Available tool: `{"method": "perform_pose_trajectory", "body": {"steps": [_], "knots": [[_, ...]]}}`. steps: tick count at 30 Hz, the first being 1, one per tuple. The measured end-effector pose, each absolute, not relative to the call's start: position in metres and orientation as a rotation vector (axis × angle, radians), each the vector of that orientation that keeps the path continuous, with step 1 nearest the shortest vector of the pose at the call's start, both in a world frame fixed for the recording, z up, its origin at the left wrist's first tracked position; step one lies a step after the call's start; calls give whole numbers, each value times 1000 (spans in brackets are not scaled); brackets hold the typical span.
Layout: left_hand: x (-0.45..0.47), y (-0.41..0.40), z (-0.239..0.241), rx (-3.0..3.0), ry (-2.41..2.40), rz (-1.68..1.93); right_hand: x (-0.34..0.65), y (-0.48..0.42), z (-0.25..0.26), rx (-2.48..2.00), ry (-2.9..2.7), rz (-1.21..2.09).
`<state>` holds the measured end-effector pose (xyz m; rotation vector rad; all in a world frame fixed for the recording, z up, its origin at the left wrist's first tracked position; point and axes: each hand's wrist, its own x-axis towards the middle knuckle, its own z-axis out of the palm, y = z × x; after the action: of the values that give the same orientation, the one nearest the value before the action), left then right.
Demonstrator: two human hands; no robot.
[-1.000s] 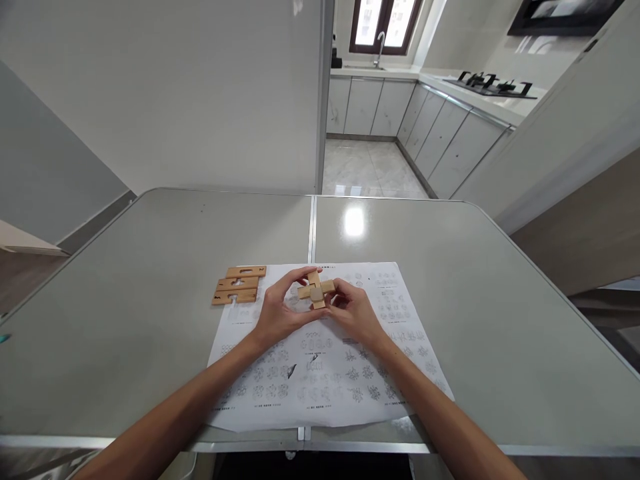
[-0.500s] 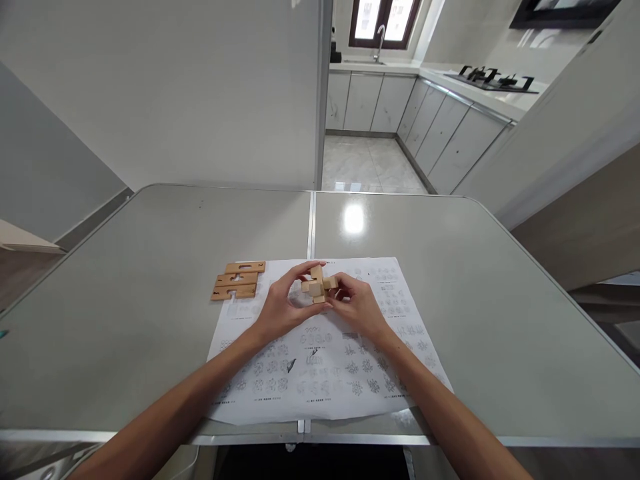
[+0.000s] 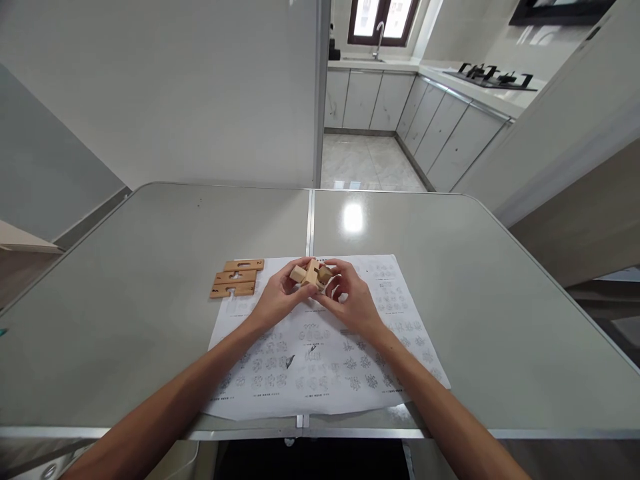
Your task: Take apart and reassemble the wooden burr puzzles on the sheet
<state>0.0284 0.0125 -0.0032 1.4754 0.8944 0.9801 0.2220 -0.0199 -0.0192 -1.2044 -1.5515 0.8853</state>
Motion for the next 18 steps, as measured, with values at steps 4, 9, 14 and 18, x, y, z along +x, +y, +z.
{"method": "perform_pose_trajectory", "body": {"steps": [4,9,14,18], "knots": [[26,16,-4,1434,920,926,223,-20,-23,-1195,-1664,733],[25,18,-4,1422,944,928,223,-19,-27,-1214,-1713,693],[26,19,-3,1357,890,996,223,-19,-23,-1222,-1721,703],[26,22,-9,1389,952,1126,224,-18,-19,-1234,-1675,713]]}}
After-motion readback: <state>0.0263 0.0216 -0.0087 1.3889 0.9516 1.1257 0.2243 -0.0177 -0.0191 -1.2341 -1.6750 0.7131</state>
